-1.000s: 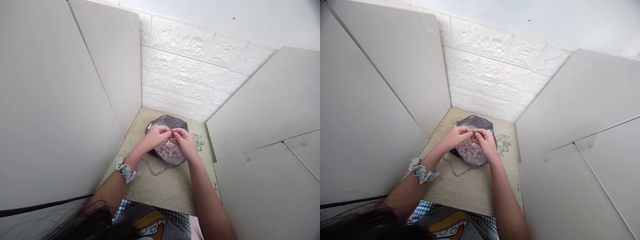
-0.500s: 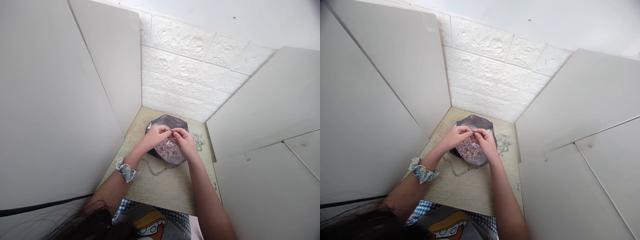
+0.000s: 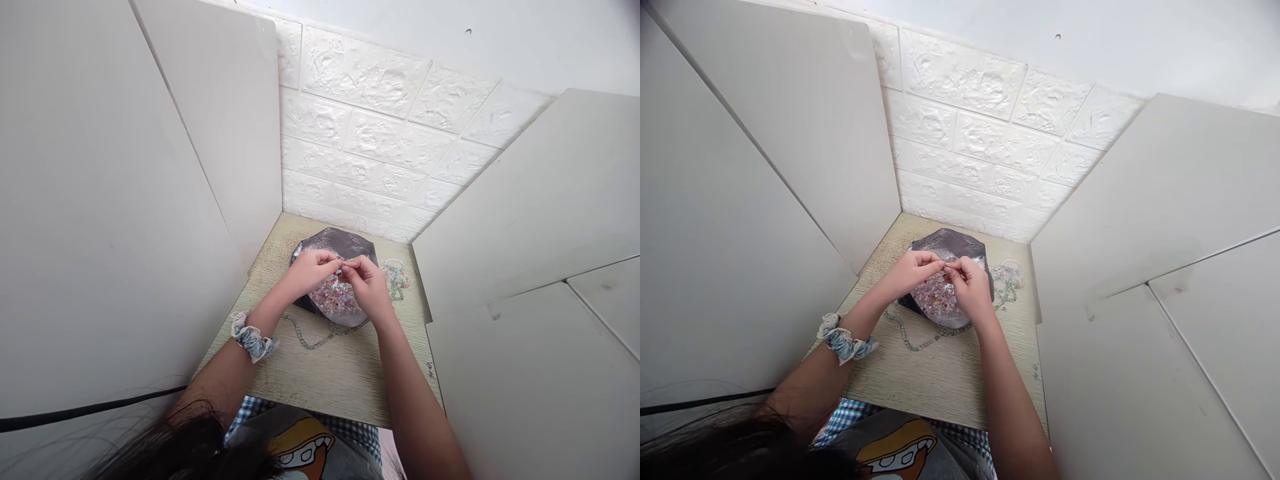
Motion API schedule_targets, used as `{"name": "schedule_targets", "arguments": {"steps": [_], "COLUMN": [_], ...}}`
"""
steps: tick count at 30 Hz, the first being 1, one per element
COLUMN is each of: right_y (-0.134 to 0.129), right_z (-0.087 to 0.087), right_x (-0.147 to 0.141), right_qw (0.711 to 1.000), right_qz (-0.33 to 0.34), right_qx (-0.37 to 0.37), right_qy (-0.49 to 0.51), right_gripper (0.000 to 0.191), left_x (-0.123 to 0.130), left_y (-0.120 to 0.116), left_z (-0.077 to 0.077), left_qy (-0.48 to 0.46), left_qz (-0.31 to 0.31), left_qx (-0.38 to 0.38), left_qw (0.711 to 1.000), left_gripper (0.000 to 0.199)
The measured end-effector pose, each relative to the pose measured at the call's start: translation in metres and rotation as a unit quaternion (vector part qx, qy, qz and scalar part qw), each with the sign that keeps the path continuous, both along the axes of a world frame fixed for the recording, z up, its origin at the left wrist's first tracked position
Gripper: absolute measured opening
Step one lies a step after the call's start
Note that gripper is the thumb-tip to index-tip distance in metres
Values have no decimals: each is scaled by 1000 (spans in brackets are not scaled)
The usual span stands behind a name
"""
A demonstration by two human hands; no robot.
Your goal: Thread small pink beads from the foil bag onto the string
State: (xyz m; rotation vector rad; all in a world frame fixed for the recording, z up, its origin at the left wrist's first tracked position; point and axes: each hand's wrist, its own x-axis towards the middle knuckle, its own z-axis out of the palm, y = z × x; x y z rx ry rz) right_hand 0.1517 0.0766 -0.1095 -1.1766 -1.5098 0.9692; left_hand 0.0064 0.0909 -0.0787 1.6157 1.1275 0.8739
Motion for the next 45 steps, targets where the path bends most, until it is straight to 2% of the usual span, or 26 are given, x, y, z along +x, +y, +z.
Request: {"name": "schedule_targets", "arguments": {"steps": [3, 8, 12, 15, 18, 22, 24, 26, 29, 31, 34, 38, 45], "right_y": [-1, -3, -4, -4, -3, -2, 0, 2, 4, 4, 3, 2, 1], "right_z": [2, 10, 11, 9, 8, 9, 6, 1, -9, -14, -16, -16, -15], "right_x": [0, -3, -3, -2, -2, -2, -1, 0, 1, 1, -1, -3, -4], "right_qw": [993, 984, 983, 982, 983, 980, 975, 959, 911, 885, 867, 860, 862], "right_qz": [-20, -20, -43, -67, -60, -59, -59, -38, -3, -3, -2, 8, 35], "right_qx": [73, 137, 145, 137, 136, 145, 130, 92, 24, -7, -23, -23, -26], "right_qy": [-95, -113, -107, -113, -111, -120, -170, -265, -411, -466, -498, -510, -505], "right_gripper": [18, 16, 18, 19, 18, 18, 19, 19, 21, 22, 23, 23, 21], "left_x": [-1, -2, -1, -1, -1, 0, 0, -1, -2, -2, -3, -3, -3], "left_y": [1, 0, -2, -4, -5, -5, -4, -3, -2, -2, -2, -3, -4], "left_z": [-3, -2, 3, 6, 6, 4, 3, 3, 4, 5, 6, 7, 9], "left_qy": [6, -12, -38, -33, -25, -56, -80, -94, -111, -121, -126, -118, -115], "left_qz": [-5, -55, -75, -67, -58, -85, -84, -58, -11, 6, 13, 16, 23], "left_qx": [1, -17, -46, -51, -47, -62, -72, -71, -65, -62, -57, -55, -60], "left_qw": [1000, 998, 995, 996, 997, 993, 991, 991, 992, 991, 990, 991, 991], "left_gripper": [31, 37, 31, 26, 24, 22, 22, 22, 22, 22, 23, 25, 25]}}
